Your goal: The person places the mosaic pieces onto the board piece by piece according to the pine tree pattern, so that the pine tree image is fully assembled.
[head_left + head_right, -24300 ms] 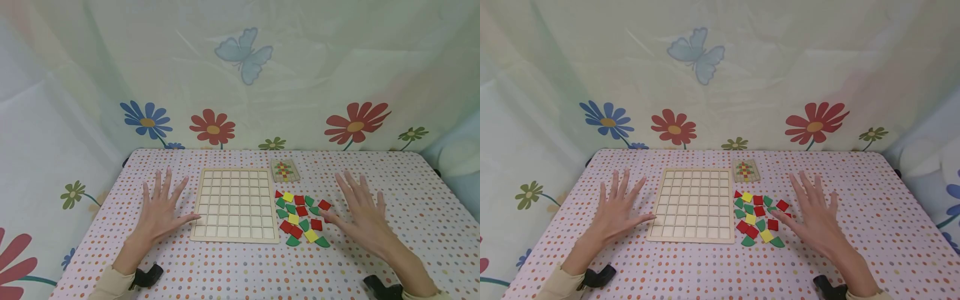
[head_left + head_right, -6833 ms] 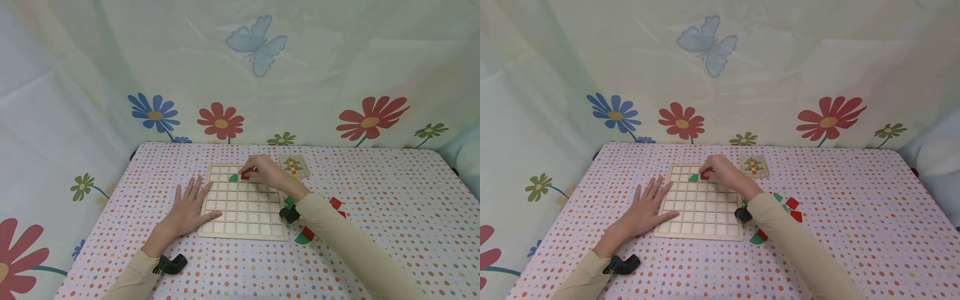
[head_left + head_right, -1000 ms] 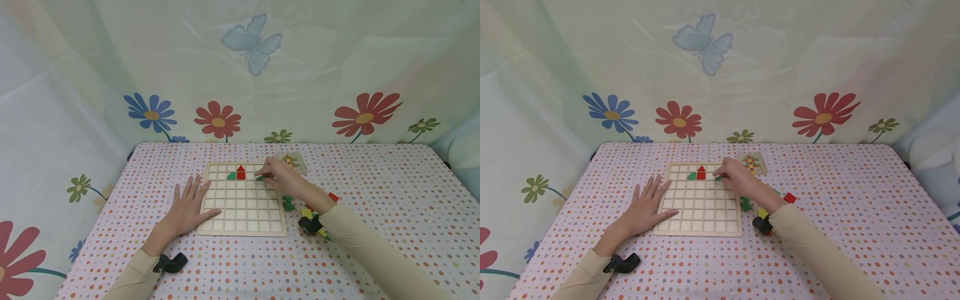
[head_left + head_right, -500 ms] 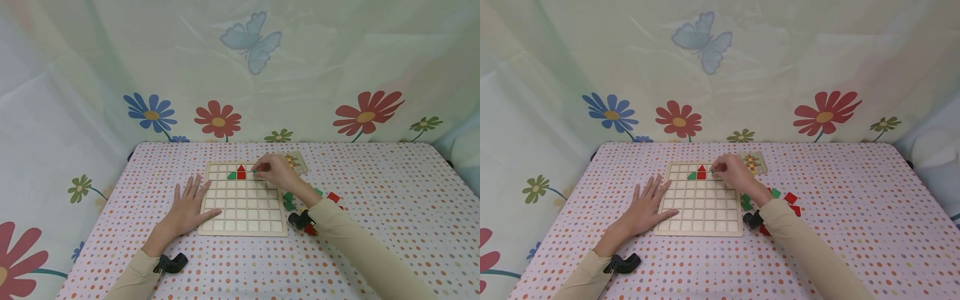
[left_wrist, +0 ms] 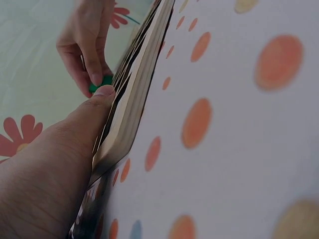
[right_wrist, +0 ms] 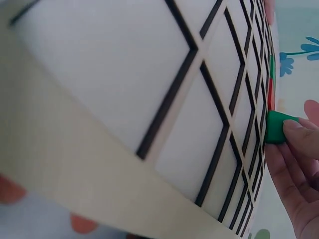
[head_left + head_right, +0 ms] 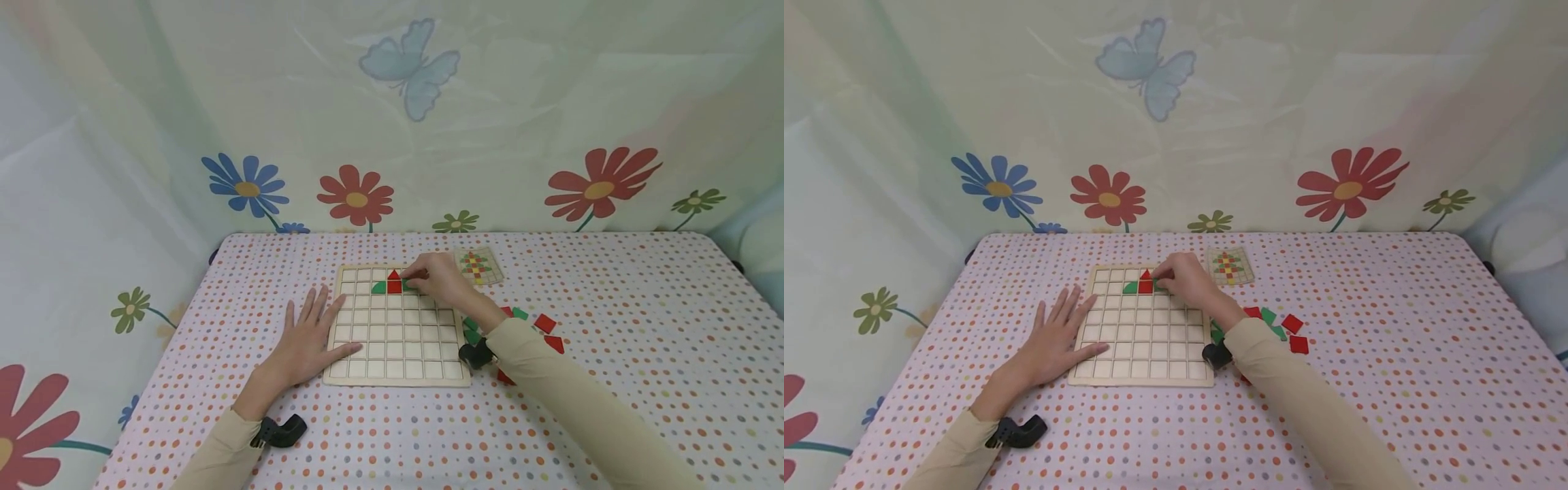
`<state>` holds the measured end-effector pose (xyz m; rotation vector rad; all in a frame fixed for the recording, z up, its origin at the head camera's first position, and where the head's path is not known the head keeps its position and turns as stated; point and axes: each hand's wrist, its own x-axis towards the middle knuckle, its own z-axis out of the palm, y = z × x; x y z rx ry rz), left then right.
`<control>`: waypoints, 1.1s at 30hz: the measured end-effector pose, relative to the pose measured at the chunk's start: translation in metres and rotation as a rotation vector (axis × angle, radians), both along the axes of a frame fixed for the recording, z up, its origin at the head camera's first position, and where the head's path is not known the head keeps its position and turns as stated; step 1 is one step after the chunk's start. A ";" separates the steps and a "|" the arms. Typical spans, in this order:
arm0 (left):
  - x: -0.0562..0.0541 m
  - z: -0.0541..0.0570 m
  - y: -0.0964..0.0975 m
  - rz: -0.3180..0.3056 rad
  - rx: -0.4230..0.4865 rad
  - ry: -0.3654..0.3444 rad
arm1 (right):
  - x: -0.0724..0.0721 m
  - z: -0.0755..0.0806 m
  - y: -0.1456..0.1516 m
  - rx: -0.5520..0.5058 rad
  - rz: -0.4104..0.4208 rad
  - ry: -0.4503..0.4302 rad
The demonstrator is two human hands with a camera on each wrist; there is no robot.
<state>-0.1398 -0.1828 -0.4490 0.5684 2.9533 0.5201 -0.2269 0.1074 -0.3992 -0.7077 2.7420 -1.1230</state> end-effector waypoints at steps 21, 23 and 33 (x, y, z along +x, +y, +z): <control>0.002 -0.001 -0.001 0.003 -0.014 -0.012 | -0.004 0.007 -0.009 0.156 0.057 -0.054; 0.001 -0.001 0.000 0.002 -0.014 -0.012 | -0.004 0.010 -0.011 0.173 0.052 -0.055; -0.001 0.000 0.000 0.000 -0.007 0.000 | -0.004 0.019 -0.022 0.303 0.028 -0.075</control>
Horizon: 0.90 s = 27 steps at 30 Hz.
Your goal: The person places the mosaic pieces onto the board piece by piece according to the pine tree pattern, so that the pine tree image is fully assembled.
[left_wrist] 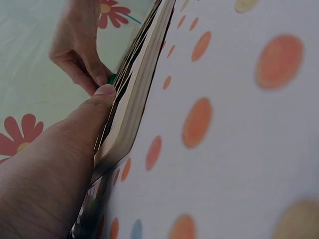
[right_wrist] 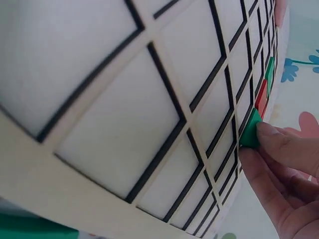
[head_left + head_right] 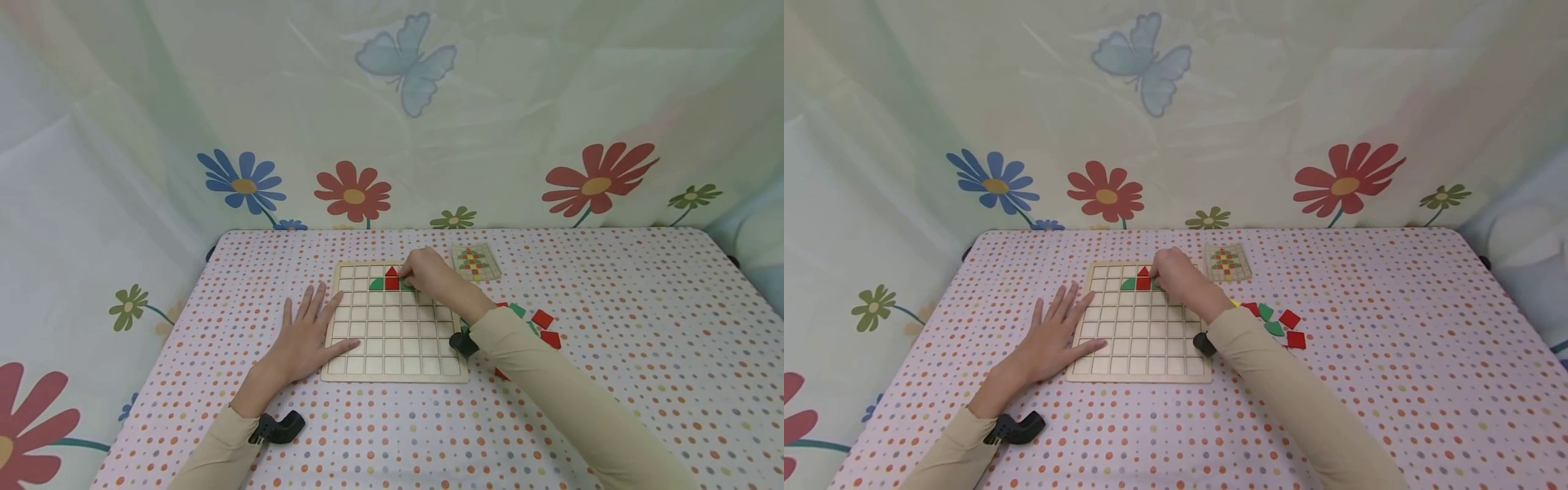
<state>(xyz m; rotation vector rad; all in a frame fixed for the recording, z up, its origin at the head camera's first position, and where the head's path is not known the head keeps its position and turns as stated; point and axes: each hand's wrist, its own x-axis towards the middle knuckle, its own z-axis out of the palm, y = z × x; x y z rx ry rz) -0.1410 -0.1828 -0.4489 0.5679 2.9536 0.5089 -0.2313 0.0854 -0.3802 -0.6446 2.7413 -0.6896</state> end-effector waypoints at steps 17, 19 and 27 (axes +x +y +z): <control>0.001 0.002 -0.002 -0.002 0.003 -0.009 | 0.014 -0.004 0.014 -0.107 0.056 0.101; 0.002 0.002 -0.002 -0.001 0.004 -0.007 | 0.017 -0.002 0.021 -0.131 0.032 0.092; 0.001 0.003 -0.001 -0.007 0.016 -0.008 | 0.040 0.010 0.062 -0.127 0.035 0.059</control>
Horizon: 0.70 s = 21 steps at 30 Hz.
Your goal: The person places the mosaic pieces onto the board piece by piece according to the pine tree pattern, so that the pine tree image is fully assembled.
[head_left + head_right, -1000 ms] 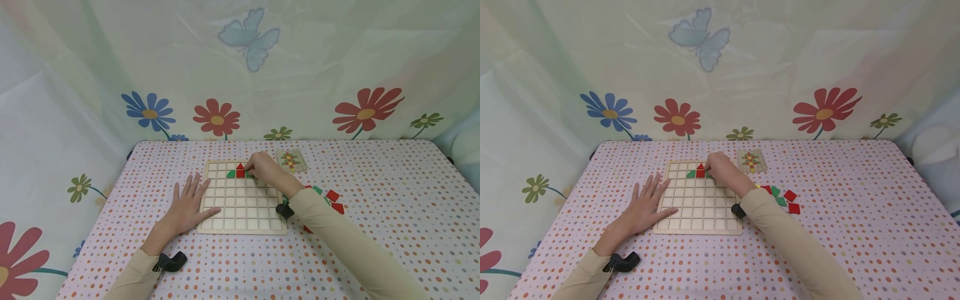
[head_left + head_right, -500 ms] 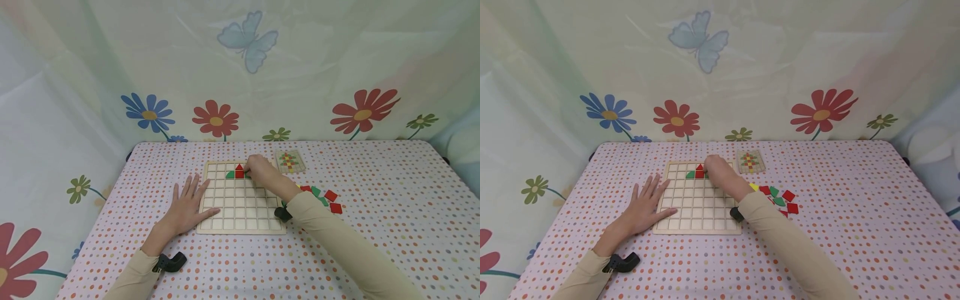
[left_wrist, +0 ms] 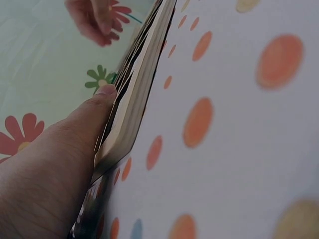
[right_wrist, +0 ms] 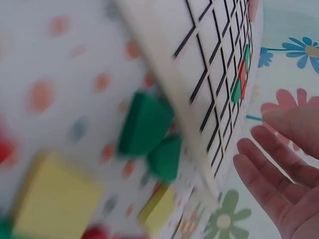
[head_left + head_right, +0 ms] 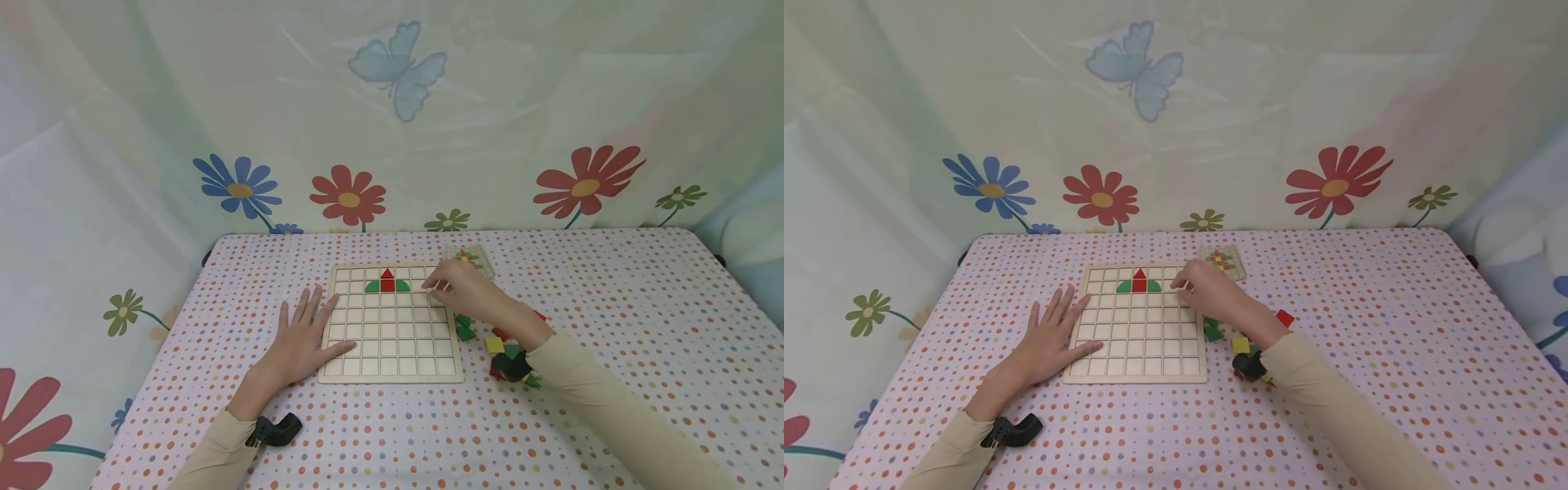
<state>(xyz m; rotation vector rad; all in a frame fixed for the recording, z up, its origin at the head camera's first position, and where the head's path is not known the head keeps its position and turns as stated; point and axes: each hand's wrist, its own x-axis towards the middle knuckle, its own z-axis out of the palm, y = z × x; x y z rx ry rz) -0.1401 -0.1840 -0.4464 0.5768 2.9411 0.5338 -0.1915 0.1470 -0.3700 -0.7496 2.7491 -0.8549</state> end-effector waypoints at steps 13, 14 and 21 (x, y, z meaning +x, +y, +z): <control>0.001 0.000 0.000 0.003 0.005 0.002 | 0.043 -0.013 0.039 0.056 0.054 -0.073; 0.001 0.000 0.001 0.002 0.005 0.002 | 0.044 -0.014 0.040 0.058 0.049 -0.070; 0.001 0.000 0.001 0.012 -0.008 -0.001 | 0.050 -0.020 0.043 0.011 0.043 -0.034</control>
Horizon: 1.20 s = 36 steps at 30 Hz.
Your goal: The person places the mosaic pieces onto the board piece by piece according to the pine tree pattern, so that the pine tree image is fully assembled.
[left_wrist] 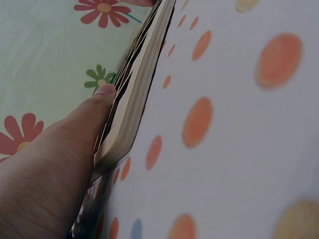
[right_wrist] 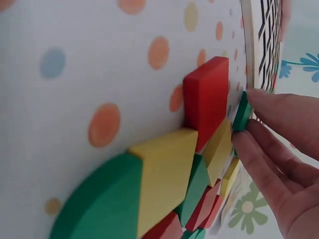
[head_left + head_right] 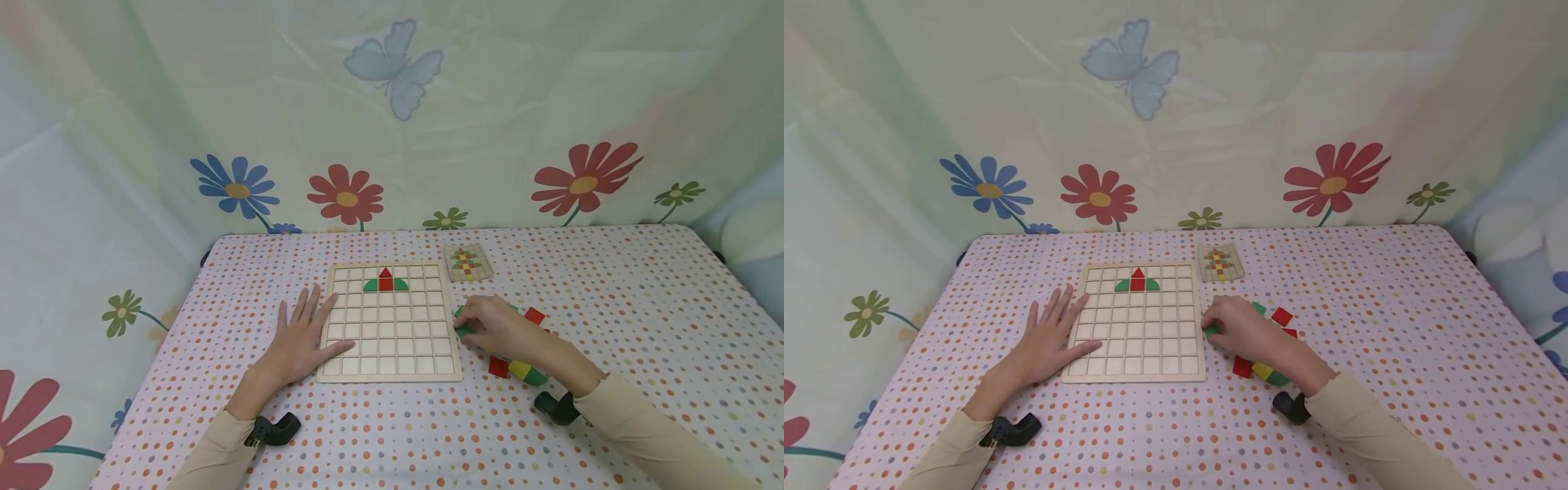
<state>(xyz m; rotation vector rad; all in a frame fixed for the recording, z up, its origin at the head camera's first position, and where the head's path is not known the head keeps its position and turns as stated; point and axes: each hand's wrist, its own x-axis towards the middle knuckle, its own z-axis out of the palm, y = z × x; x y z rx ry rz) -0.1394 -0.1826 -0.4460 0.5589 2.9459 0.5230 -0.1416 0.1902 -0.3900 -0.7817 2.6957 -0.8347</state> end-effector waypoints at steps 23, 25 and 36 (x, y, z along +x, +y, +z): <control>0.001 -0.001 -0.001 0.001 0.009 -0.001 | -0.013 0.003 -0.006 -0.035 -0.107 -0.133; 0.001 -0.001 -0.001 0.002 0.012 0.006 | -0.013 0.003 -0.006 -0.038 -0.123 -0.144; 0.000 -0.002 -0.001 -0.001 0.010 0.004 | -0.006 -0.001 -0.002 -0.087 -0.121 -0.149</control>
